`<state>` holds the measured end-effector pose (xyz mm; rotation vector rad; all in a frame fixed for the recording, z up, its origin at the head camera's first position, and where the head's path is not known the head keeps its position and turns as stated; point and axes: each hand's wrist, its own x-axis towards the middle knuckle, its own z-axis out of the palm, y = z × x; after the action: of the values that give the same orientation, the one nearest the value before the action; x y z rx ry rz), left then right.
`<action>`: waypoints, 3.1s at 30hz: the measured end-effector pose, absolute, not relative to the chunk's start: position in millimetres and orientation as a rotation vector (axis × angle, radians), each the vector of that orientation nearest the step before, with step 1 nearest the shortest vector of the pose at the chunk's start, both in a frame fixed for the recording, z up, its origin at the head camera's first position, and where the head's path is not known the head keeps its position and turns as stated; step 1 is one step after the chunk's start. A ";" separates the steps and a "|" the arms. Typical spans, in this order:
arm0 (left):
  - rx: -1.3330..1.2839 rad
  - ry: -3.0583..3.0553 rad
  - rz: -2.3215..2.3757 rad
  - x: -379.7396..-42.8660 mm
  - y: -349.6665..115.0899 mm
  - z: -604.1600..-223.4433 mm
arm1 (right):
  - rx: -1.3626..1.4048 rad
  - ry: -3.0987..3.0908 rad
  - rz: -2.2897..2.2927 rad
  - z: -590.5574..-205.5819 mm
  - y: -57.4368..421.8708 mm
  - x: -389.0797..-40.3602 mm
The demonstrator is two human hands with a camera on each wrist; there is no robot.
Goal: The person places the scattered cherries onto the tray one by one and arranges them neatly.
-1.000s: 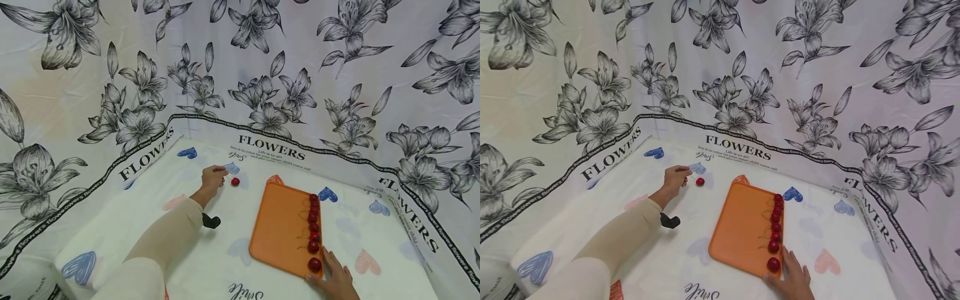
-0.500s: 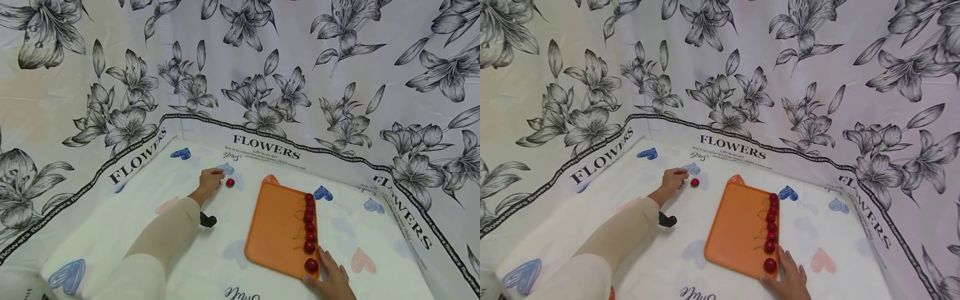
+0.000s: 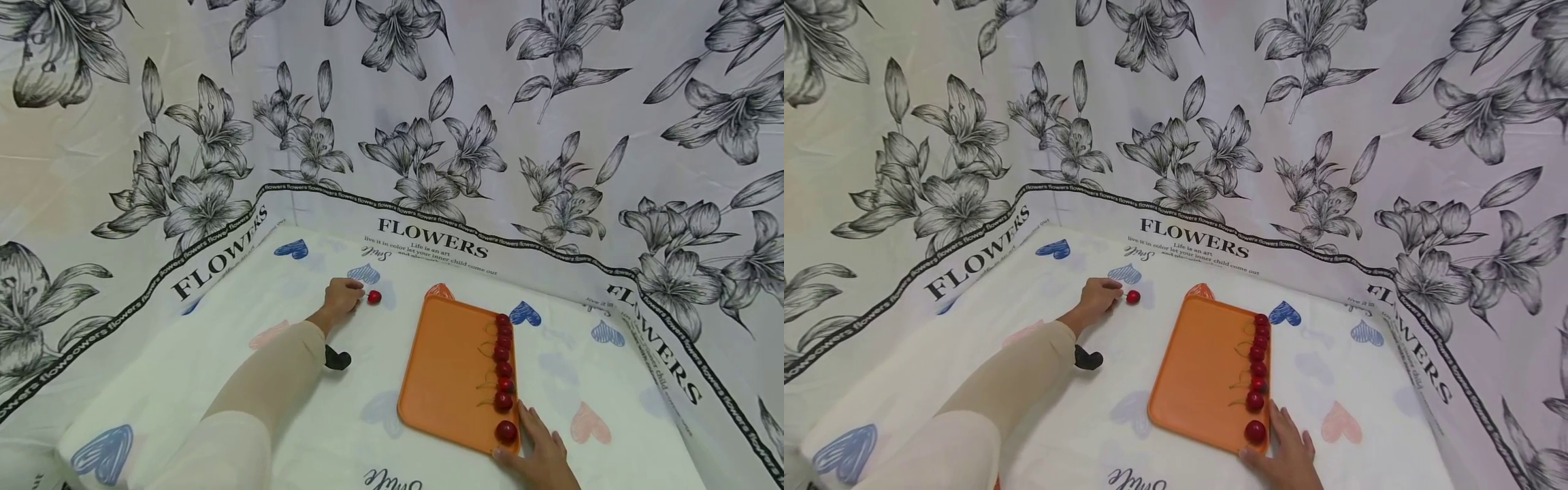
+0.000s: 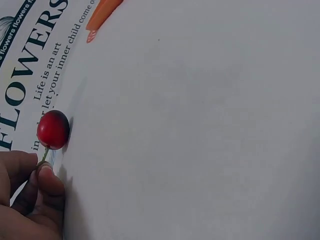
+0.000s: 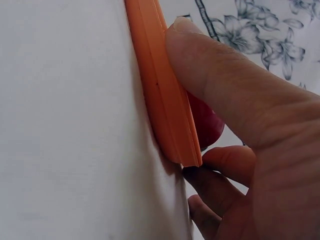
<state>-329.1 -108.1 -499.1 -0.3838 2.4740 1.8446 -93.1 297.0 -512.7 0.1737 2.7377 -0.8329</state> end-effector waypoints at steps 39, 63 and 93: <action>0.658 2.364 1.827 -189.4 42.7 -482.3 | 0.007 2.757 -0.895 -502.8 300.4 -90.8; 0.831 2.276 1.692 -141.9 90.3 -496.4 | -0.087 2.830 -0.948 -504.4 303.3 -89.5; 0.976 2.656 1.326 -134.8 101.2 -502.5 | -0.095 2.840 -0.941 -504.4 301.2 -89.2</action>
<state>-134.8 101.2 -502.5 0.9758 2.6556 1.3256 -89.2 301.2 -504.4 -0.0953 2.8401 -0.9413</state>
